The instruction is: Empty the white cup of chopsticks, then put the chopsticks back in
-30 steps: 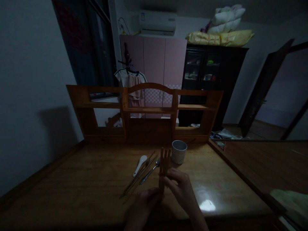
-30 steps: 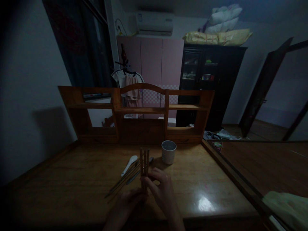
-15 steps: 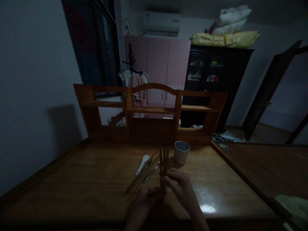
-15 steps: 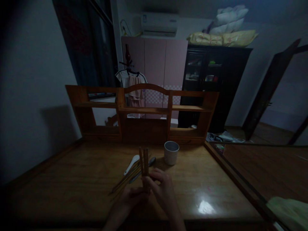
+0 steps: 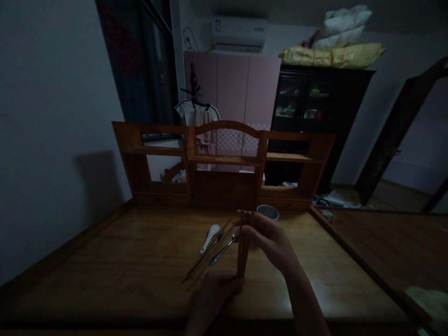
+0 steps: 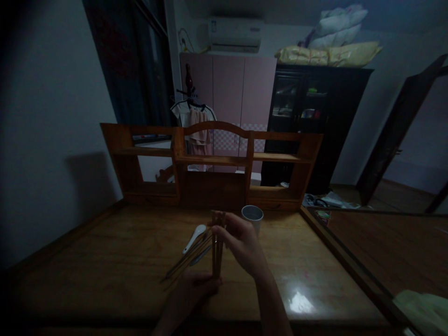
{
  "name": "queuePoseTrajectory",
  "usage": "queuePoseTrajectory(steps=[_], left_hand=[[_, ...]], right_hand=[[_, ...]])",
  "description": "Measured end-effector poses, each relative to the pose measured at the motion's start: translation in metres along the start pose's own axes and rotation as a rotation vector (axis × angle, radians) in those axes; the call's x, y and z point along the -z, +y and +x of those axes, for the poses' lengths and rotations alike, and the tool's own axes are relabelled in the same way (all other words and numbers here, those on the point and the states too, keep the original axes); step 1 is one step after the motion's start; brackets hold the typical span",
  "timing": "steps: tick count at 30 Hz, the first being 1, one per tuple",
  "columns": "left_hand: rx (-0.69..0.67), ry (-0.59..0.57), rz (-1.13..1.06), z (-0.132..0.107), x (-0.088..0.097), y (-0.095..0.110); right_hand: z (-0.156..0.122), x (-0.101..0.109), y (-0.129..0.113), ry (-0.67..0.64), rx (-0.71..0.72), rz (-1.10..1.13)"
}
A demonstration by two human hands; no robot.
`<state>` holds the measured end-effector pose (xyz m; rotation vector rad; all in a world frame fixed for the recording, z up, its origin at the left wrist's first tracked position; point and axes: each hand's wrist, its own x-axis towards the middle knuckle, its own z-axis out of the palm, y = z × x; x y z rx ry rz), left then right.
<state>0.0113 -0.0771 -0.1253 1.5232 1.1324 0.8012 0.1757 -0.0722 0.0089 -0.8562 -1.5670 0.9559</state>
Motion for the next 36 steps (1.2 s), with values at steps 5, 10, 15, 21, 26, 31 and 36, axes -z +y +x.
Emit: queuePoseTrajectory(steps=[5,10,15,21,26,31,36], left_hand=[[-0.011,0.0,0.066,-0.002,0.001,0.005],[0.093,-0.025,-0.023,-0.002,0.001,0.001],[0.074,-0.034,-0.057,0.0,-0.001,-0.006],[-0.042,0.013,0.014,-0.001,0.0,-0.009],[-0.041,0.103,-0.054,0.0,0.0,-0.008],[0.023,0.156,-0.133,0.0,0.002,-0.007],[-0.027,0.182,-0.245,0.006,0.007,-0.015]], right_hand=[[0.016,0.004,-0.023,-0.06,0.014,-0.013],[0.019,0.009,-0.027,-0.179,-0.088,0.004],[0.017,0.012,-0.026,-0.199,-0.097,-0.008],[0.016,0.014,-0.03,-0.162,-0.046,0.001],[0.022,0.02,-0.039,-0.052,-0.004,-0.051],[0.027,0.023,-0.042,-0.013,0.032,0.011],[0.028,0.027,-0.04,0.017,0.069,0.054]])
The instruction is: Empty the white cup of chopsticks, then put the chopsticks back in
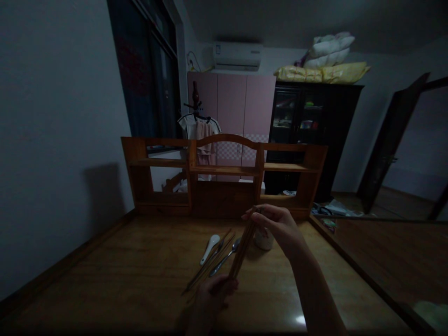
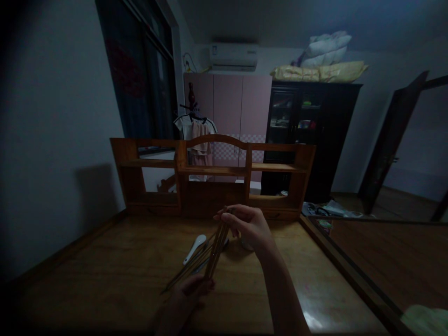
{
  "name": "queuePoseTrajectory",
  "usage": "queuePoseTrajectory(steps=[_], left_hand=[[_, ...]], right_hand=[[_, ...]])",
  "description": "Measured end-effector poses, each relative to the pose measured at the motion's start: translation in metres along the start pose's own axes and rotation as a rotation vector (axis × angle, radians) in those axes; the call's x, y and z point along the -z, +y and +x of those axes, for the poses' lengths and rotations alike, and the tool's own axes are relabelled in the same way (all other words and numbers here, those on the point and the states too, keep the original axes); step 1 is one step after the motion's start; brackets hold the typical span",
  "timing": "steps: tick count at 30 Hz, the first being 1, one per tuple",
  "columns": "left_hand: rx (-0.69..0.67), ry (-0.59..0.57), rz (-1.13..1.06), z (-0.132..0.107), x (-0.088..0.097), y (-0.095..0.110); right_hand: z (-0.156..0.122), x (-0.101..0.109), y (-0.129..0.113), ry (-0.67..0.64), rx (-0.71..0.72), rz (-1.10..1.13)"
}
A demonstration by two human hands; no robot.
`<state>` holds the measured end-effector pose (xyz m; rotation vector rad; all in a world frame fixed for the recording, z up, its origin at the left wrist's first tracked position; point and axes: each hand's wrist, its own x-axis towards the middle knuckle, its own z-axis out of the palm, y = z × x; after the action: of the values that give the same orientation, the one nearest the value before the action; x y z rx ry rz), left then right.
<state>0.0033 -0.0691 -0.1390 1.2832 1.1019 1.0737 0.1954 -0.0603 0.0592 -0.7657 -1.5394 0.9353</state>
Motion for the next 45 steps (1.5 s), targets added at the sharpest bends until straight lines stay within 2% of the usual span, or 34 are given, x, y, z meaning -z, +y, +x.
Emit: queuePoseTrajectory(steps=[4,6,12,18,20,23,25,28,31,33,38,40,42,43,45], left_hand=[[-0.167,0.086,-0.142,0.005,0.006,-0.005],[-0.21,0.115,-0.237,0.006,0.009,-0.008],[-0.192,0.177,-0.332,0.007,0.014,-0.012],[-0.213,0.194,-0.29,-0.002,0.02,-0.004],[-0.207,0.265,-0.275,-0.008,0.027,-0.002],[-0.189,0.345,-0.256,-0.013,0.048,0.0],[-0.17,0.337,-0.167,-0.014,0.066,0.002],[-0.179,0.358,0.109,-0.014,0.091,0.007],[-0.225,0.407,0.366,-0.014,0.104,0.007],[-0.242,0.419,0.495,-0.012,0.108,-0.002],[-0.26,0.482,0.846,-0.007,0.106,-0.025],[-0.321,0.558,0.908,-0.007,0.099,-0.024],[-0.378,0.588,0.86,-0.01,0.084,-0.017],[-0.389,0.561,0.794,-0.012,0.074,-0.013],[-0.373,0.389,0.624,-0.014,0.049,-0.007]], right_hand=[[-0.001,0.005,0.001,0.07,0.011,0.028],[-0.002,0.008,0.002,0.111,0.001,0.066],[-0.002,0.011,0.014,0.199,-0.007,0.2],[-0.002,0.016,0.02,0.231,0.001,0.371],[-0.003,0.022,0.018,0.275,0.015,0.437],[-0.006,0.035,0.017,0.356,0.045,0.475],[-0.009,0.044,0.016,0.409,0.056,0.475],[-0.015,0.056,0.017,0.473,0.073,0.459],[-0.024,0.058,0.018,0.491,0.053,0.356],[-0.03,0.054,0.019,0.474,0.016,0.222],[-0.044,0.032,0.019,0.414,0.011,-0.201],[-0.047,0.021,0.017,0.365,0.026,-0.324],[-0.048,0.011,0.014,0.293,0.027,-0.385],[-0.048,0.006,0.013,0.259,0.026,-0.395],[-0.047,-0.002,0.011,0.209,0.036,-0.41]])
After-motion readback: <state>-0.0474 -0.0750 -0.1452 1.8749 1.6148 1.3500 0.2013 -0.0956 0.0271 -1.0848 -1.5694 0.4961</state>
